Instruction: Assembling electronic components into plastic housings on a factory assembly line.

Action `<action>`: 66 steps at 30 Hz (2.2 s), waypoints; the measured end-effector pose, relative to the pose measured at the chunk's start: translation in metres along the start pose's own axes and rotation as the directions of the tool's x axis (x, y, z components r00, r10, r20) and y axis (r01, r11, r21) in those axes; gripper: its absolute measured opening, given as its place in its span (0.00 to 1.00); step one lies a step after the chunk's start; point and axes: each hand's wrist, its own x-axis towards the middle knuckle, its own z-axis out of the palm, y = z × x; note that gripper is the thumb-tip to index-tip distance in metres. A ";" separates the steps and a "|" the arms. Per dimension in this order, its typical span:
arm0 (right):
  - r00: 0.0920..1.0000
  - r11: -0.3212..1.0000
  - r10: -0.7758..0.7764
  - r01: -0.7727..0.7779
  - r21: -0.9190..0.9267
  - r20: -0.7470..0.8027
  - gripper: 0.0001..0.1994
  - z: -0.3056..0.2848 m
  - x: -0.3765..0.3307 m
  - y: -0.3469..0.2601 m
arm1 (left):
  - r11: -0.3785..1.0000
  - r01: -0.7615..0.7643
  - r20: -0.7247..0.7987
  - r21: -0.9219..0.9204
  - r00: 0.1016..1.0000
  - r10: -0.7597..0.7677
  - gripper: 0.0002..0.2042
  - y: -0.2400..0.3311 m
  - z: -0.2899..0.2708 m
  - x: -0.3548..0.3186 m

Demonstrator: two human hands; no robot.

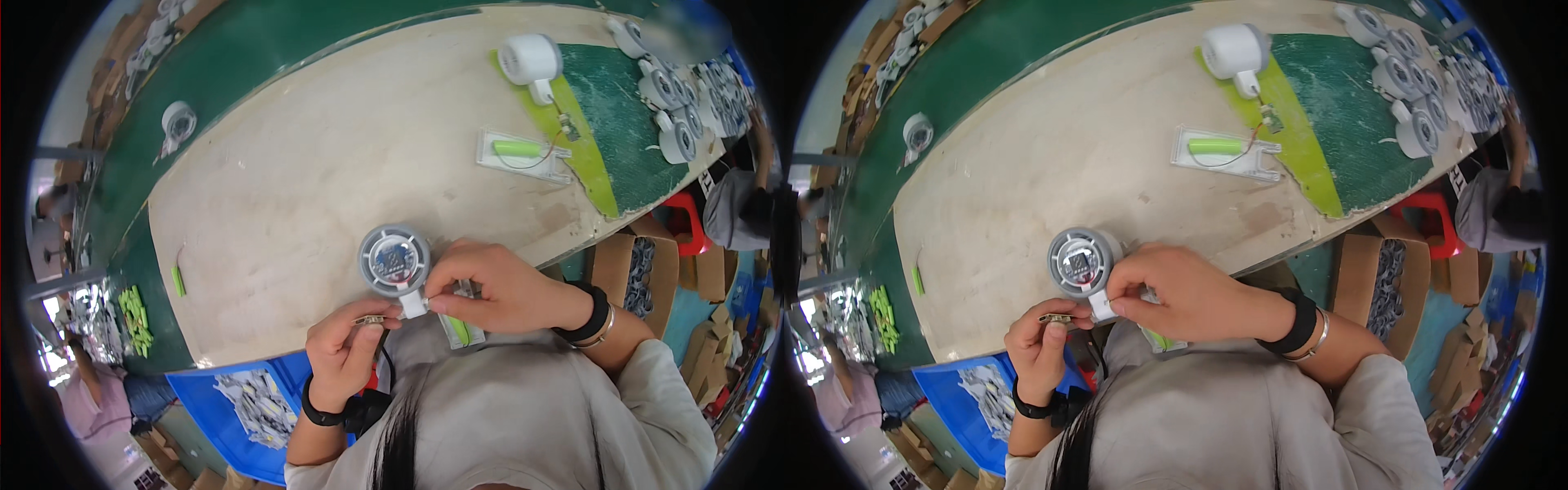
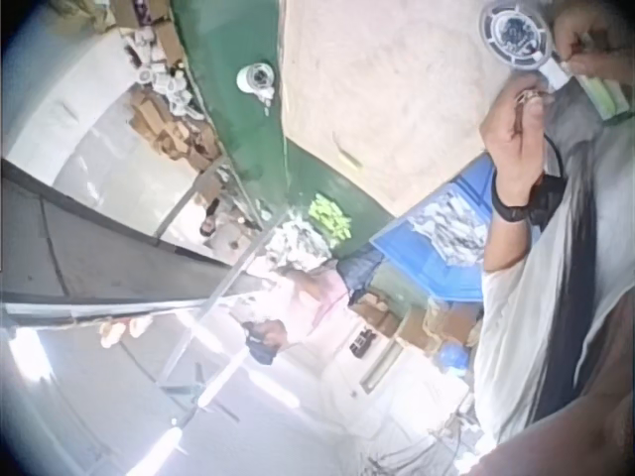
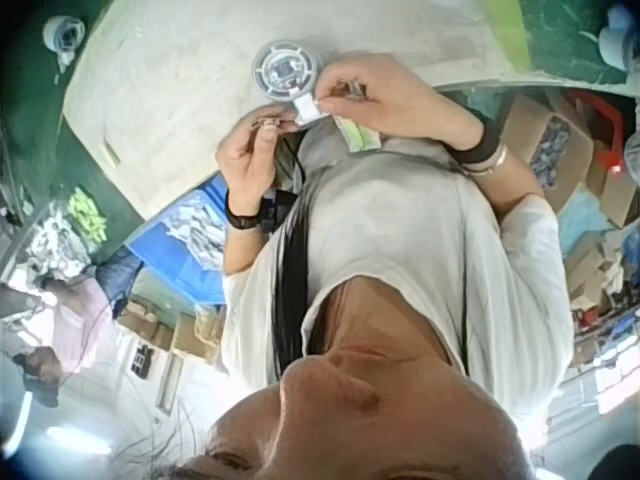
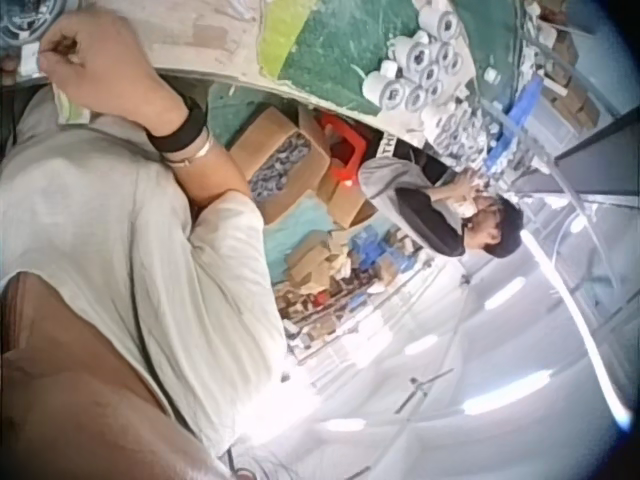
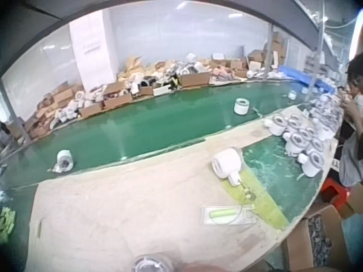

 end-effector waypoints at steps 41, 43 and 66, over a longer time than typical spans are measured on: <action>0.895 0.957 -0.145 0.235 0.171 -0.422 0.05 -0.153 -0.127 0.025 | 0.078 -0.658 0.577 0.749 0.705 0.412 0.32 0.064 0.261 0.490; 0.889 0.961 -0.133 0.223 0.161 -0.439 0.06 -0.152 -0.126 0.028 | 0.120 -0.664 0.587 0.738 0.719 0.372 0.32 0.070 0.260 0.496; 0.969 0.989 -0.129 0.141 0.043 -0.209 0.06 -0.065 -0.077 -0.023 | 0.348 -0.488 0.398 0.800 0.867 0.300 0.25 0.113 -0.061 0.104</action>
